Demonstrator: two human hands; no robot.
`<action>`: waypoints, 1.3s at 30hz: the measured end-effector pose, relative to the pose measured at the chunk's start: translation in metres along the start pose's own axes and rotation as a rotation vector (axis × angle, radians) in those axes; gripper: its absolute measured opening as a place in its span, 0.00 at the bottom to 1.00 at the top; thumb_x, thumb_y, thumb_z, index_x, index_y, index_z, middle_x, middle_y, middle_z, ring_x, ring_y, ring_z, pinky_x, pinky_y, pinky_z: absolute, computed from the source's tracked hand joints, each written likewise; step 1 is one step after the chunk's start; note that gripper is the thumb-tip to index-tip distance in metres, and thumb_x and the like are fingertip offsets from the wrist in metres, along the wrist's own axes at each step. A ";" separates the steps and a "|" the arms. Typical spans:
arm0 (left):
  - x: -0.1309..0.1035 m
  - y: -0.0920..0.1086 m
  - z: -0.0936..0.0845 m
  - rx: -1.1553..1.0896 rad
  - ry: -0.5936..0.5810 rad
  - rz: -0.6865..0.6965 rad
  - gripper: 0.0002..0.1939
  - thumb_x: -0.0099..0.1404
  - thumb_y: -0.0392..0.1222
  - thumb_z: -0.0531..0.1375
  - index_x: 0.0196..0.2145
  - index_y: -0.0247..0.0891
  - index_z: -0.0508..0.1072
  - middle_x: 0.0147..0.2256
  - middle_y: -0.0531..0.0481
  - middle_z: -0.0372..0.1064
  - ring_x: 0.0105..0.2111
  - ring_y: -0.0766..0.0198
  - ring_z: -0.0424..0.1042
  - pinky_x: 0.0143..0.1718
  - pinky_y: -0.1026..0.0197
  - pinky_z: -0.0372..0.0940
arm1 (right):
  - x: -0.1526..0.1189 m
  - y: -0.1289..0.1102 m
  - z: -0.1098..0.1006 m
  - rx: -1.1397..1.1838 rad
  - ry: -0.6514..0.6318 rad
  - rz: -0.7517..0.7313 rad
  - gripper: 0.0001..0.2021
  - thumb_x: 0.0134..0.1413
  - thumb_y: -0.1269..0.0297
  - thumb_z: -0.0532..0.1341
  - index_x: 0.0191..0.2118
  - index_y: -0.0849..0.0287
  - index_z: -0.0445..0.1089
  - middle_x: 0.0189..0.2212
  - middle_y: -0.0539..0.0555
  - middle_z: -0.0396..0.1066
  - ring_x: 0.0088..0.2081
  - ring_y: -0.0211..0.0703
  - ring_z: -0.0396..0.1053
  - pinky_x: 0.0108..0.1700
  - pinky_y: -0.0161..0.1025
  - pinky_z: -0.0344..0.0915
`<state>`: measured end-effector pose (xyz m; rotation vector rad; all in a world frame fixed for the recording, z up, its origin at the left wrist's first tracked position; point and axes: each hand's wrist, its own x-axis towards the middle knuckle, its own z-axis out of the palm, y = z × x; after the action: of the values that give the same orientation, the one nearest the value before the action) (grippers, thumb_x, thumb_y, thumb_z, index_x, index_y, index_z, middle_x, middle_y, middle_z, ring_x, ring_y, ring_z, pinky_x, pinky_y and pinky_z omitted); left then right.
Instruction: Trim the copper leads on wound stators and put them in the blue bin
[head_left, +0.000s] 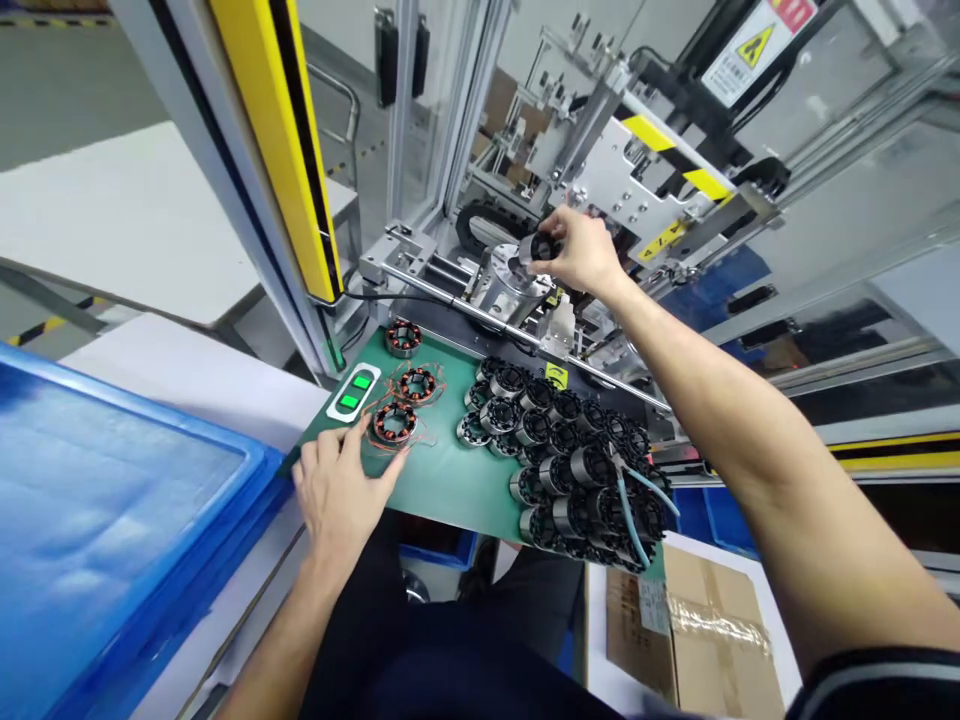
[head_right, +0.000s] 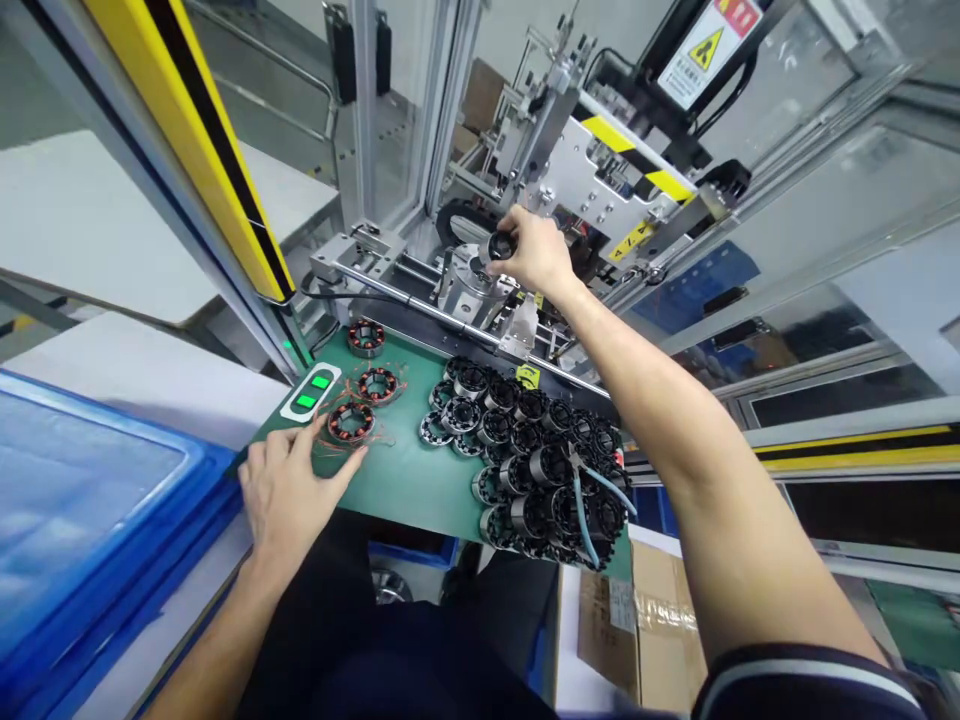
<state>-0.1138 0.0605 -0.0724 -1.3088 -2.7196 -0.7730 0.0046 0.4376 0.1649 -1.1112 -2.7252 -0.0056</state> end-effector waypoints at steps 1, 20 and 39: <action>0.004 0.002 0.002 0.025 0.006 -0.005 0.36 0.70 0.67 0.61 0.64 0.38 0.73 0.48 0.37 0.71 0.49 0.40 0.67 0.49 0.47 0.58 | 0.004 0.000 0.004 -0.009 -0.026 -0.002 0.34 0.54 0.54 0.76 0.59 0.70 0.71 0.52 0.65 0.77 0.55 0.55 0.74 0.62 0.55 0.67; 0.011 0.001 0.010 0.000 0.112 0.086 0.33 0.64 0.74 0.63 0.54 0.48 0.79 0.50 0.43 0.75 0.48 0.45 0.68 0.50 0.48 0.56 | 0.034 0.020 0.022 -0.100 -0.277 -0.208 0.42 0.56 0.39 0.70 0.68 0.63 0.69 0.66 0.65 0.69 0.66 0.67 0.67 0.72 0.66 0.59; 0.007 -0.007 0.024 -0.261 0.179 -0.049 0.33 0.58 0.60 0.72 0.55 0.39 0.74 0.52 0.40 0.78 0.51 0.43 0.74 0.57 0.47 0.62 | -0.030 -0.023 0.063 0.006 -0.137 -0.051 0.43 0.72 0.43 0.47 0.78 0.70 0.44 0.79 0.68 0.39 0.80 0.61 0.39 0.78 0.65 0.41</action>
<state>-0.1189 0.0727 -0.0944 -1.1499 -2.5845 -1.2217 -0.0021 0.4055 0.0991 -1.0777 -2.8708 0.0740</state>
